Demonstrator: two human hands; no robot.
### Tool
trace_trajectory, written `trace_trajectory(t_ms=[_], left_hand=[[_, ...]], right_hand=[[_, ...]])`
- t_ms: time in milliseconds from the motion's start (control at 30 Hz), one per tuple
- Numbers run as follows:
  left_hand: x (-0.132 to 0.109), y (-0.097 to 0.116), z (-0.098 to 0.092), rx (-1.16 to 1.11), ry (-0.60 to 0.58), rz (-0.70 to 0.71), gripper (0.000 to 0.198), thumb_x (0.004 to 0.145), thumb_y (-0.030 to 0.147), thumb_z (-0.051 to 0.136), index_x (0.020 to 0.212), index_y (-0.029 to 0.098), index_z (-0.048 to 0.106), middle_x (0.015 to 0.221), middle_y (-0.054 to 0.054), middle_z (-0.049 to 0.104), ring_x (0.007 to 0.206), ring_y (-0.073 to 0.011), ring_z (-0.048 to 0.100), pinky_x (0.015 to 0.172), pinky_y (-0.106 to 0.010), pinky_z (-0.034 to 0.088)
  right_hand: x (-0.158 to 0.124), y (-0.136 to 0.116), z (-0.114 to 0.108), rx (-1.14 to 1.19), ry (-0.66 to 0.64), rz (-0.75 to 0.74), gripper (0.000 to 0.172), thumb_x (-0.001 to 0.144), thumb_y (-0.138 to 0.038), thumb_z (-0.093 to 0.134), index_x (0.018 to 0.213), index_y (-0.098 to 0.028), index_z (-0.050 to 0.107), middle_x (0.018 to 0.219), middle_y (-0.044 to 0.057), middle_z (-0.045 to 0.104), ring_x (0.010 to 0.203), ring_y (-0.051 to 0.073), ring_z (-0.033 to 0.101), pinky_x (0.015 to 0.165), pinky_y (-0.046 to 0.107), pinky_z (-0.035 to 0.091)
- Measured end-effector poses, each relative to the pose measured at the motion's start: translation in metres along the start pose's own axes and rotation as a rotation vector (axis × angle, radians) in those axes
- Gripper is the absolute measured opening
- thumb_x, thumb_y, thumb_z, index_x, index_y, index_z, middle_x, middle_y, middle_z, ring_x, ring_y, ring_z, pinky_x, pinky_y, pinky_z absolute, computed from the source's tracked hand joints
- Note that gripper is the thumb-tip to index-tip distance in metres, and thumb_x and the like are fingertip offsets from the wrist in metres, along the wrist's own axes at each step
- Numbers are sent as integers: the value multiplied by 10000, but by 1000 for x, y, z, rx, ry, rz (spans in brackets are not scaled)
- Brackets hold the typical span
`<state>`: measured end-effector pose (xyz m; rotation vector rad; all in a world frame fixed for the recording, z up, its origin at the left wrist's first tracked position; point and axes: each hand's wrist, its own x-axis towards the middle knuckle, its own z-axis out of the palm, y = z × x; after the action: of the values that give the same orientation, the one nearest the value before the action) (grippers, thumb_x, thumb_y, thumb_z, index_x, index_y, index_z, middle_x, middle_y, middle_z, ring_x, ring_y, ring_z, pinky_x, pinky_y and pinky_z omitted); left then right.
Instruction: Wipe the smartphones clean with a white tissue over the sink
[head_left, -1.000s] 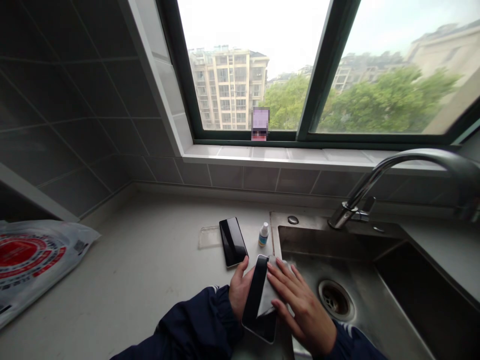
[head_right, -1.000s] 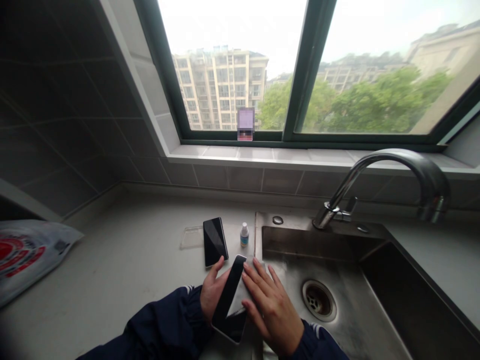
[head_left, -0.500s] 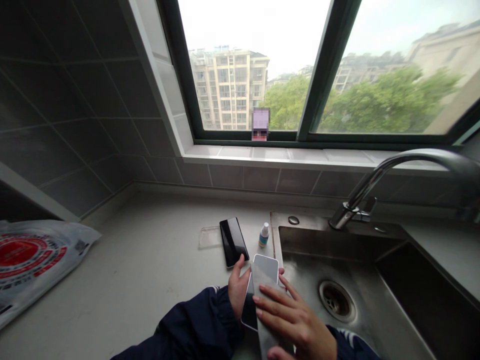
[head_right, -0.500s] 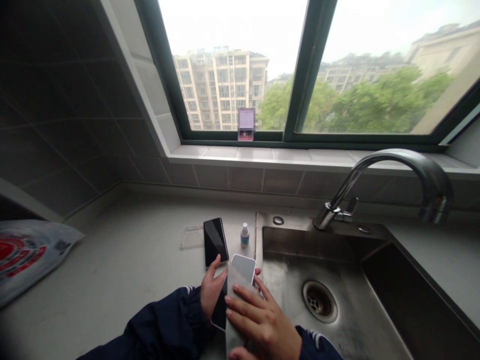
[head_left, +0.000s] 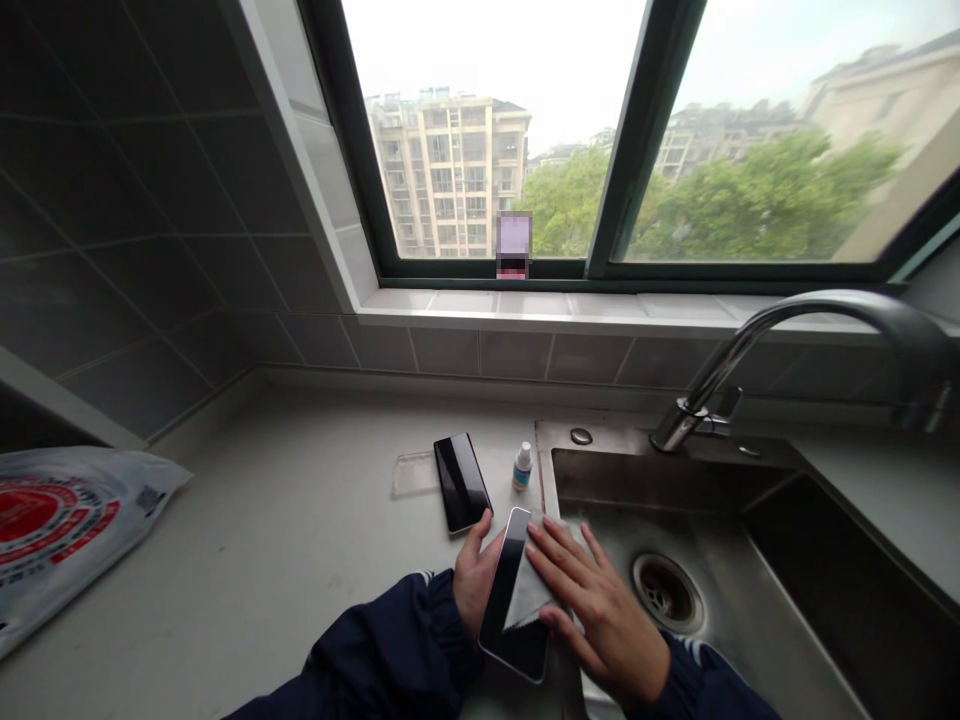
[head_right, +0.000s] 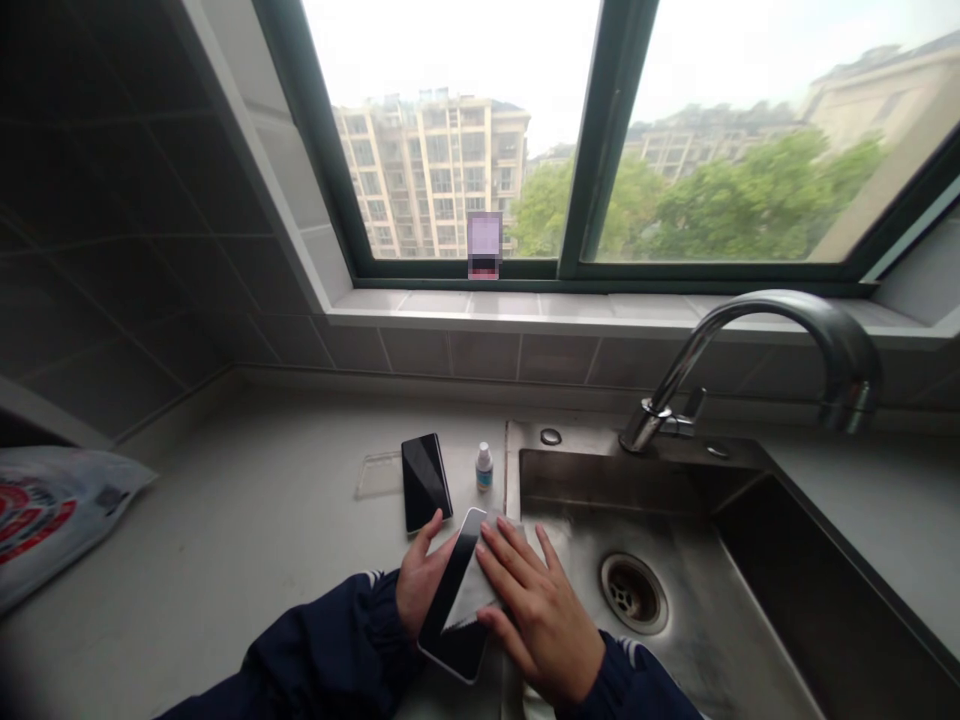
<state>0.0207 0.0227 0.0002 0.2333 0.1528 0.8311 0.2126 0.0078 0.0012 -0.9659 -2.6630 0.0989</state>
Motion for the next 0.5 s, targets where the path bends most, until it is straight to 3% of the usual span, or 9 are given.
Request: trace_trajectory(t_ms=[200, 500], left_hand=[[2, -1, -5, 2, -83, 10, 657, 920, 600, 284, 1372, 174, 501, 1210, -148, 648, 1108, -295, 619, 1057, -415, 324], [2, -1, -6, 4, 13, 5, 630, 909, 589, 335, 1265, 137, 591, 1115, -146, 679, 1061, -286, 634, 1042, -399, 333]], right_hand=[[-1, -1, 1, 33, -8, 20, 614, 986, -388, 441, 1535, -226, 219, 1581, 69, 209, 1463, 310, 195, 1146, 592, 224], [-1, -2, 2, 38, -34, 41, 604, 995, -394, 419, 1538, -235, 206, 1587, 58, 186, 1466, 306, 185, 1126, 601, 270]])
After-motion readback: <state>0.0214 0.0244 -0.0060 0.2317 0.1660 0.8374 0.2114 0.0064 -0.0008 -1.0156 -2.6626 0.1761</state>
